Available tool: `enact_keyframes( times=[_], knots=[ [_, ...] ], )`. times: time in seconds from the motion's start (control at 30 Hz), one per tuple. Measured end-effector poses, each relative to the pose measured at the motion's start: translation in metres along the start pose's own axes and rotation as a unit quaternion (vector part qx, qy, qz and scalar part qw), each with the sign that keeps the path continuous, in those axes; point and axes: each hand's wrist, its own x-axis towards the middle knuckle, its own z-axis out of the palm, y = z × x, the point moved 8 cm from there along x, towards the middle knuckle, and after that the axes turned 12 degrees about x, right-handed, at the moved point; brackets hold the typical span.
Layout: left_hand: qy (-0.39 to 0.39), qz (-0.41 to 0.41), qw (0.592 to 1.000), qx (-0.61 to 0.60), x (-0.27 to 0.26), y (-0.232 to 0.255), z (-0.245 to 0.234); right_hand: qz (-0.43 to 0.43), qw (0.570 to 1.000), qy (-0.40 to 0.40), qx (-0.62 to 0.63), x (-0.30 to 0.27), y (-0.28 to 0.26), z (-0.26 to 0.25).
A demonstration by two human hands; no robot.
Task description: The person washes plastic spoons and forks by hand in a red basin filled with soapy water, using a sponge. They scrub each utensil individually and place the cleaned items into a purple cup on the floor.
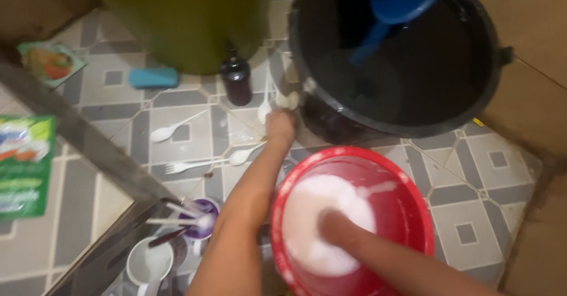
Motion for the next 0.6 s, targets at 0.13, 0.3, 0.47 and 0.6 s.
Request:
enact_keyframes(
  times=[0.13, 0.3, 0.47, 0.6],
  knots=[
    [0.009, 0.018, 1.000, 0.008, -0.005, -0.016, 0.009, -0.008, 1.000, 0.018, -0.004, 0.001, 0.001, -0.017],
    [-0.014, -0.012, 0.996, -0.093, -0.003, -0.054, -0.035, -0.006, 0.999, 0.041, 0.004, 0.000, -0.003, -0.029],
    [-0.161, -0.053, 0.927, -0.334, -0.031, -0.081, -0.130, -0.035, 0.997, 0.063, -0.017, -0.007, -0.061, -0.056],
    [-0.228, -0.037, 0.793, -0.564, -0.095, -0.071, -0.226, -0.086, 0.991, 0.104, 0.016, -0.042, -0.114, -0.086]
  ],
)
